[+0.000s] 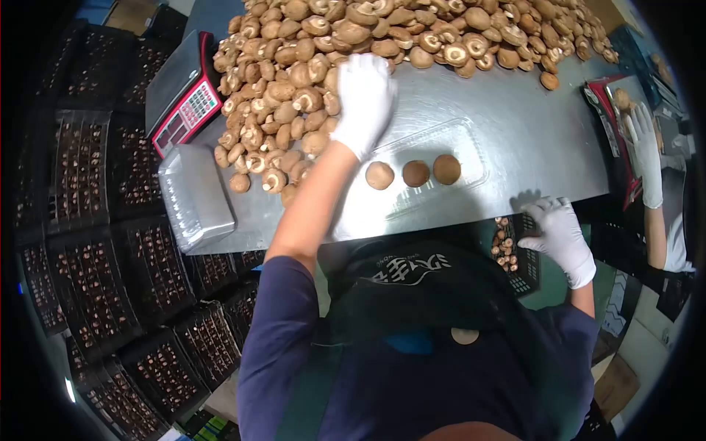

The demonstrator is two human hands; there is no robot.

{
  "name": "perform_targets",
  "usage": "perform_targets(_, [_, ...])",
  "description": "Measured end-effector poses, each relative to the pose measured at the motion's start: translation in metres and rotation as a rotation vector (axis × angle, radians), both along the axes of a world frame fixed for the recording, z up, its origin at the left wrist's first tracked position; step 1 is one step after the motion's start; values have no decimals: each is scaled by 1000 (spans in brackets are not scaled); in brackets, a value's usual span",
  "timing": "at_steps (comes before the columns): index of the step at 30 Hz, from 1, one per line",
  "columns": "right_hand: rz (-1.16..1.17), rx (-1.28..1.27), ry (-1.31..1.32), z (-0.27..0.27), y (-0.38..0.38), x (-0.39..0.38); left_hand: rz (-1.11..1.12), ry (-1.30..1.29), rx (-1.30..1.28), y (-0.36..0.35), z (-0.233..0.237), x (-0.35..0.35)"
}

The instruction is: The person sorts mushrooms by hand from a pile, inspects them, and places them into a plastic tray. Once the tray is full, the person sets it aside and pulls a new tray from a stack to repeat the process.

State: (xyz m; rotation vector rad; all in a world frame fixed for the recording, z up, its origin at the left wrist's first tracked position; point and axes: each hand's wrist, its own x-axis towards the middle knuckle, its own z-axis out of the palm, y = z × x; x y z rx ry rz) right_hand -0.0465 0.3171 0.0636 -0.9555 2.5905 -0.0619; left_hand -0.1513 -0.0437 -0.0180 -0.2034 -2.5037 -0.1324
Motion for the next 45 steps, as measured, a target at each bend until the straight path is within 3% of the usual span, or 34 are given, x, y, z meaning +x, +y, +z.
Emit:
perform_targets(2, [-18,14,133,0,12,3,167,-28,-328,-20,-14,-27])
perform_targets(4, [-181,-87,199,-8,12,-6,115,-48,-361,-30,-22,-44])
perform_targets(8, [-337,-466,126,-33,-22,-52,45,26,-35,-16,1,-21])
perform_targets(10, [-345,-650,268,-67,-41,-94,16,-106,337,-4,6,-5])
perform_targets(11, [-310,-737,329,-80,-55,-117,12,-336,882,6,15,7])
perform_targets(12, [-273,-825,393,-89,-71,-140,-188,-457,1376,9,12,12])
perform_targets(14, [-239,-737,580,-99,-105,-175,-245,-686,1750,6,18,21])
perform_targets(15, [-239,-747,581,-106,-116,-192,-243,-681,1741,6,18,23])
perform_targets(17, [-137,-479,686,-114,-133,-214,-341,-750,2151,5,16,28])
perform_targets(21, [-162,-472,571,-116,-129,-227,-414,-811,2371,2,15,33])
perform_targets(22, [-166,-469,567,-113,-127,-221,-410,-818,2374,4,15,34])
perform_targets(24, [-261,-845,564,-108,-116,-202,-365,-737,2391,11,16,36])
perform_targets(26, [-291,-876,462,-98,-99,-172,-328,-709,2167,23,24,43])
perform_targets(28, [-507,-1068,-316,-91,-84,-142,-331,-838,1676,33,27,54])
perform_targets(30, [-584,-1223,-692,-93,-77,-112,-331,-880,1545,47,14,67])
perform_targets(32, [-572,-997,-625,-96,-80,-96,-328,-613,827,53,-5,70])
perform_targets(34, [-620,-815,-504,-97,-84,-84,-343,-610,783,53,-17,73])
perform_targets(35, [-621,-818,-502,-99,-86,-83,-434,-564,607,51,-19,71])
perform_targets(36, [-515,-795,-325,-103,-87,-82,-521,-515,429,49,-20,69])
perform_targets(37, [-407,-765,-153,-108,-89,-80,-474,-479,328,50,-17,70])
perform_targets(38, [-404,-768,-153,-111,-90,-78,-471,-478,325,50,-12,71])
perform_targets(40, [-215,-619,231,-115,-90,-79,-455,-548,677,48,-2,65])
perform_targets(41, [-225,-614,287,-113,-91,-79,-378,-548,702,40,-1,58])
perform_targets(45, [-323,-640,197,-94,-95,-91,-86,57,336,12,9,-16])
